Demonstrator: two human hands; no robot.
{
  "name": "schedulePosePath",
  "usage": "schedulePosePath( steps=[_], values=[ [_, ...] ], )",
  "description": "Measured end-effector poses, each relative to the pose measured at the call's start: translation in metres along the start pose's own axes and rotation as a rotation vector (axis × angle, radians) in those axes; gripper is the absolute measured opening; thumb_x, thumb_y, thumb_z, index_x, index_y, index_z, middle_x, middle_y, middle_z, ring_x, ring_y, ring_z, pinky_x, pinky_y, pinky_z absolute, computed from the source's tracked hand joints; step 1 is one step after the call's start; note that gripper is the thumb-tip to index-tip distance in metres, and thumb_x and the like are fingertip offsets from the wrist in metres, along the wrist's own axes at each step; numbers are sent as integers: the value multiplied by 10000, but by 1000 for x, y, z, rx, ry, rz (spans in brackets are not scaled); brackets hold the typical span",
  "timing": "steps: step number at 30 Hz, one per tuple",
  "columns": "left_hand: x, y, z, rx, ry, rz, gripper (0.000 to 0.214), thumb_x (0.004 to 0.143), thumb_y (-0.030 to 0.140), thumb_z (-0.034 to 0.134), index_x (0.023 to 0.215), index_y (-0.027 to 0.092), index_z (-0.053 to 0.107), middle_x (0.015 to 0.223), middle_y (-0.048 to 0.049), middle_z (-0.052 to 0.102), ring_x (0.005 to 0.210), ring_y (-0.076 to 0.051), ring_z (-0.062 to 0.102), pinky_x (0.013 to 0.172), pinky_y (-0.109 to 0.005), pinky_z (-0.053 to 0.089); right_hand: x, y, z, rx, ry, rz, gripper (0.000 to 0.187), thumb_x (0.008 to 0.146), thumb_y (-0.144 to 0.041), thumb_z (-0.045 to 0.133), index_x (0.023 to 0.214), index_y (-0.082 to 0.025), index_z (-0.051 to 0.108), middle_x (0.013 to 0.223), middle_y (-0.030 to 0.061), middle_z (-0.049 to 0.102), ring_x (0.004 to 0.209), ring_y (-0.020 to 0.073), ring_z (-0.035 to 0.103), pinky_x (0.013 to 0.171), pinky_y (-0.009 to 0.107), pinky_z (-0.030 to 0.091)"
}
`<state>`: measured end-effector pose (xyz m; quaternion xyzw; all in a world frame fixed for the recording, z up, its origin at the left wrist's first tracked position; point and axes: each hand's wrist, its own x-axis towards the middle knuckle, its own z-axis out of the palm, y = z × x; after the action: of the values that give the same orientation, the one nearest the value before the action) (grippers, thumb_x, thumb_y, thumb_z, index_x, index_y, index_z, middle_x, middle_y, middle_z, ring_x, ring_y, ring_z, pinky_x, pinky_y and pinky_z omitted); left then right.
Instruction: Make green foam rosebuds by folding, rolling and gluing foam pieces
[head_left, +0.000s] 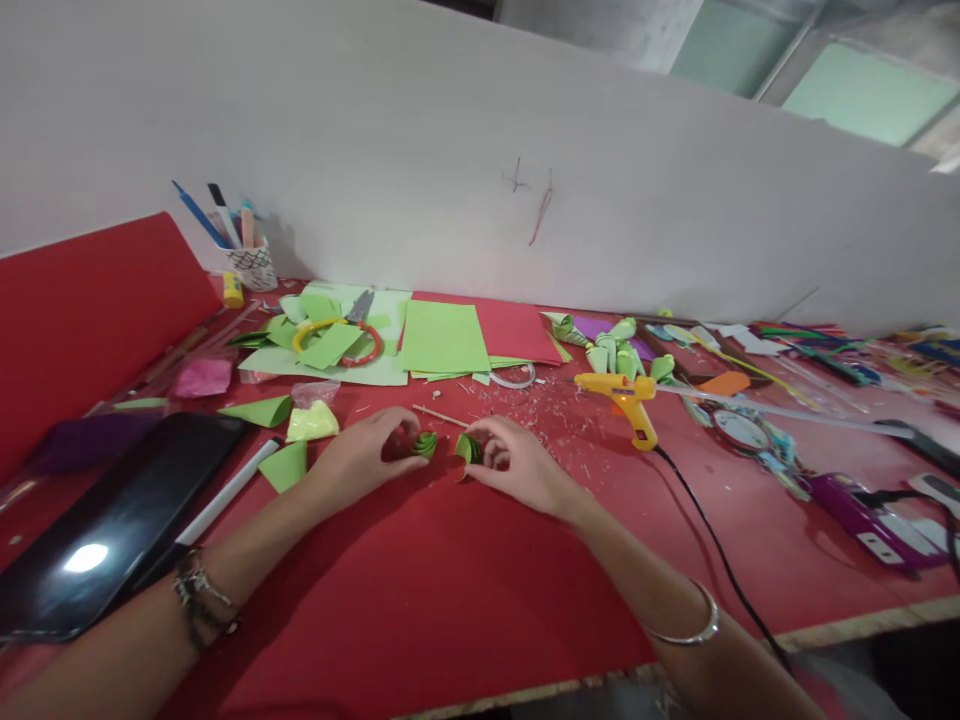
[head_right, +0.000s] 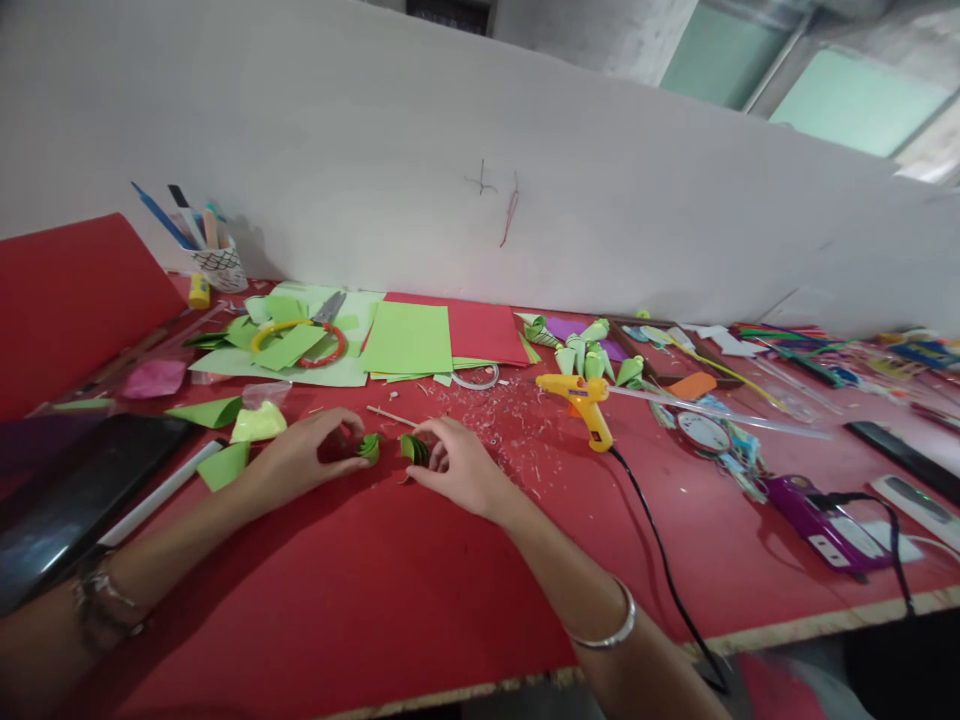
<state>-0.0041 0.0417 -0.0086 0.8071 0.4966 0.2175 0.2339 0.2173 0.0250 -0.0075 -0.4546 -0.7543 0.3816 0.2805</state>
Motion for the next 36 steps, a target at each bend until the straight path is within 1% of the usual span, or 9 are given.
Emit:
schedulePosePath(
  steps=[2, 5, 9, 13, 16, 21, 27, 32, 36],
  values=[
    [1, -2, -1, 9, -21, 29, 251, 709, 415, 551, 815, 193, 497, 777, 1, 569, 688, -150, 517, 610, -239, 376, 1, 2, 3, 9, 3, -10, 280, 730, -233, 559, 1000, -184, 506, 901, 40, 509, 637, 80, 498, 561, 205, 443],
    [2, -4, -3, 21, -61, 129, 203, 728, 381, 536, 728, 184, 486, 760, 6, 545, 673, -133, 491, 621, -233, 365, 3, 2, 7, 4, -1, -19, 260, 743, -231, 545, 997, -182, 515, 876, 34, 507, 635, 80, 498, 560, 204, 448],
    [4, -6, -3, 14, -88, 221, 183, 744, 360, 529, 719, 180, 506, 778, -5, 548, 698, -134, 488, 655, -241, 364, 4, 1, 10, -24, 15, -20, 250, 752, -233, 532, 994, -172, 529, 805, 20, 499, 618, 83, 494, 543, 201, 438],
    [5, -7, -2, 3, -96, 240, 187, 764, 367, 508, 730, 184, 525, 786, -15, 559, 731, -144, 497, 680, -251, 371, 4, 2, 12, -43, 51, -6, 257, 760, -237, 519, 1007, -170, 539, 824, 28, 516, 593, 76, 490, 532, 202, 430],
    [5, -9, -2, 11, -111, 254, 184, 778, 362, 493, 749, 188, 545, 796, -17, 564, 749, -148, 502, 694, -257, 374, 5, 4, 11, -23, 47, -17, 243, 759, -202, 508, 996, -175, 550, 851, 38, 523, 615, 80, 504, 540, 202, 438],
    [6, -11, -3, 16, -142, 261, 154, 799, 309, 461, 798, 194, 563, 841, -30, 552, 768, -150, 508, 699, -250, 387, 5, 6, 10, -15, 38, -16, 222, 750, -178, 510, 965, -183, 567, 831, 31, 525, 628, 85, 510, 548, 204, 441],
    [6, -13, -4, -5, -164, 276, 147, 806, 231, 429, 815, 198, 572, 865, -31, 553, 797, -147, 521, 706, -235, 395, 5, 1, 12, -46, 80, -5, 185, 755, -165, 498, 917, -171, 588, 801, 28, 545, 646, 92, 516, 565, 203, 437],
    [6, -11, -5, -16, -175, 283, 154, 809, 201, 422, 803, 196, 576, 859, -30, 565, 795, -145, 529, 707, -233, 400, 7, -1, 13, -67, 100, 7, 194, 759, -151, 489, 918, -168, 599, 802, 33, 557, 660, 101, 522, 580, 214, 438],
    [8, -11, -6, -32, -185, 316, 157, 816, 194, 423, 810, 204, 580, 876, -23, 589, 827, -143, 540, 737, -230, 400, 7, 0, 13, -79, 119, 5, 200, 761, -153, 489, 923, -164, 605, 799, 35, 565, 661, 104, 526, 589, 218, 438]
  ],
)
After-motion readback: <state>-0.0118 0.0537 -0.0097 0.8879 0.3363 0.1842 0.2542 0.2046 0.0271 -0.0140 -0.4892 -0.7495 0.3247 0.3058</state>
